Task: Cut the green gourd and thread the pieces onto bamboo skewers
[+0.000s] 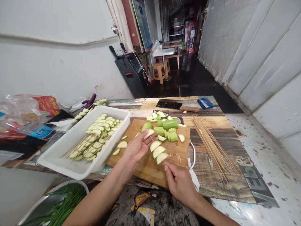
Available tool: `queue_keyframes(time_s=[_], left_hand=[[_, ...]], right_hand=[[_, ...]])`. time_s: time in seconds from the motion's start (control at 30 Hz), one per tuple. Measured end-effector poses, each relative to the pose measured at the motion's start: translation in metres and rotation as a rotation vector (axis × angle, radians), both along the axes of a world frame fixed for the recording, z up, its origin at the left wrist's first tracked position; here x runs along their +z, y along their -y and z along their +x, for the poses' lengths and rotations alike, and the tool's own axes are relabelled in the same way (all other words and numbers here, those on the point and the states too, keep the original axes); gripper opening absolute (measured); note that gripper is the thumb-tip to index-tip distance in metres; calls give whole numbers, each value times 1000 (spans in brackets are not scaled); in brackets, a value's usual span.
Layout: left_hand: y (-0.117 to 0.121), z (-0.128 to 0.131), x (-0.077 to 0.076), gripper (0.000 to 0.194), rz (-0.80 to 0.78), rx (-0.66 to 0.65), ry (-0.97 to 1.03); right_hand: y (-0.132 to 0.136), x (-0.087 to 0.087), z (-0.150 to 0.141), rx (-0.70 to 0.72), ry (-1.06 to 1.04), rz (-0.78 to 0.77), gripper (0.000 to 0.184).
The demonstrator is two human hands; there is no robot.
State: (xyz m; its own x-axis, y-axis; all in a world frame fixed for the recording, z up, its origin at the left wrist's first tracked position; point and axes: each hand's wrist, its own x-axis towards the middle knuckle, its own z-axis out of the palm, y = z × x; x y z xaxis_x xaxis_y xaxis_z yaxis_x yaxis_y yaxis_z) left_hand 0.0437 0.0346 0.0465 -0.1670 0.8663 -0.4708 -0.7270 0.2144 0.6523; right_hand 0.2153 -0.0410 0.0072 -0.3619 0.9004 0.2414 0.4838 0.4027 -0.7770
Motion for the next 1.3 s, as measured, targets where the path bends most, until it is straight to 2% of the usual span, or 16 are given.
queue_keyframes(time_s=[0.3,0.4,0.53,0.63,0.83,0.9,0.97,1.07,1.13,1.17,1.2,1.3], left_hand=[[11,17,-3,9,30,-145,-80],[10,14,-1,12,34,-179,-63],[13,7,0,24,79,-259,-28],[20,4,-4,23,72,-307,-64],[32,3,-13,14,12,-237,-21],[31,-8,-8,13,20,-207,-27],[29,-32,5,15,53,-185,-90],[23,-88,33,17,91,-215,-367],[15,-130,51,25,67,-279,-766],[10,-150,57,30,51,-292,-1064],[3,-168,62,34,18,-312,-1387],[-17,-205,64,32,-100,-329,-1708]], right_hand=[[-1,0,0,-28,-20,-2,28],[-2,0,2,-51,-50,-21,28],[-7,-2,2,-98,-101,-61,28],[-10,-5,-1,-85,-121,-104,28],[-11,-13,-3,-21,-101,-156,31],[-11,-14,0,40,-81,-225,35],[-11,-16,4,87,-85,-319,41],[-8,-18,9,62,-118,-433,50],[-6,-20,10,17,-135,-465,52],[-5,-20,10,-5,-141,-466,52],[-5,-20,10,-19,-145,-462,52],[-3,-19,9,-16,-137,-460,53]])
